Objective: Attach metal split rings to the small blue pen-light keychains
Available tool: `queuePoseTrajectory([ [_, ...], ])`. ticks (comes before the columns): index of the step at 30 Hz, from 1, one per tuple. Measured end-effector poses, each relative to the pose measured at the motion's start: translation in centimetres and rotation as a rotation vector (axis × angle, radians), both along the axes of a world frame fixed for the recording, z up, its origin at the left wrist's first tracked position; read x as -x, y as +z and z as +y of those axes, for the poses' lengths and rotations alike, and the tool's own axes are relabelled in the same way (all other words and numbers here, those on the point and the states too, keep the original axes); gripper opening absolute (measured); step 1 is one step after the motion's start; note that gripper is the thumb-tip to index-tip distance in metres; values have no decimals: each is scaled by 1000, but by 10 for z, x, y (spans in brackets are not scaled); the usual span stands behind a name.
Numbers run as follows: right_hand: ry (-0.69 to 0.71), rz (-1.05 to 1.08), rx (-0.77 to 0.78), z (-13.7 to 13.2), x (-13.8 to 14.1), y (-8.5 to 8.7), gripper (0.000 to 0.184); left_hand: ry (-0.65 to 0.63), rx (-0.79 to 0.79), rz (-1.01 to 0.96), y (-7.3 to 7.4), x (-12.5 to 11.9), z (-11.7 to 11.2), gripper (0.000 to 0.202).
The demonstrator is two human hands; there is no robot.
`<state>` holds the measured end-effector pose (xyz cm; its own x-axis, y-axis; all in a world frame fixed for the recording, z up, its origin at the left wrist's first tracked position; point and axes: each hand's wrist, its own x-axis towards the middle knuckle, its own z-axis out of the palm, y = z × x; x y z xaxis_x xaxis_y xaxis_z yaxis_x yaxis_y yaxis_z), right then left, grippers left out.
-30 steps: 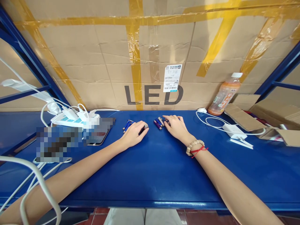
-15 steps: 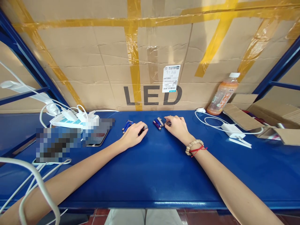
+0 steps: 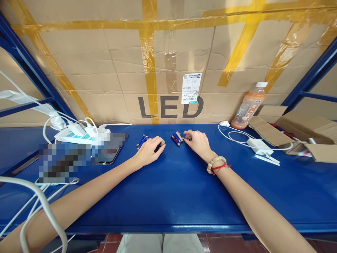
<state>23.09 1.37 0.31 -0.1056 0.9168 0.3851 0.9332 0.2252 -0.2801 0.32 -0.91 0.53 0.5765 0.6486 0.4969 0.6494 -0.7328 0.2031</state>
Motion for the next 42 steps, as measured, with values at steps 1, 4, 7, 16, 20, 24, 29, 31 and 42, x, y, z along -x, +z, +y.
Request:
queuePoseTrajectory([
  [1,7,14,1,0,0,0,31,-2,-1,-3,0,0,0,16],
  [4,22,75,9,-1,1,2,31,-9,-3,-15,-1,1,1,16],
  [7,8,114,27,-1,1,2,31,-8,-10,-26,-2,1,2,16],
  [16,-2,43,-48,-10,8,12,12,6,-28,-34,-2,1,3,15],
  [20,167,297,-169,-23,29,22,10,11,-18,-21,-2,1,4,16],
  [24,405,347,-250,-34,48,24,11,4,-21,-11,-3,1,5,15],
  [29,466,379,-260,-37,54,19,15,-9,-46,4,-4,1,5,14],
  [31,458,394,-270,-37,53,18,15,-12,-65,12,-4,1,5,18],
  [42,472,63,-218,-37,50,20,17,-61,-40,38,-2,2,5,14],
])
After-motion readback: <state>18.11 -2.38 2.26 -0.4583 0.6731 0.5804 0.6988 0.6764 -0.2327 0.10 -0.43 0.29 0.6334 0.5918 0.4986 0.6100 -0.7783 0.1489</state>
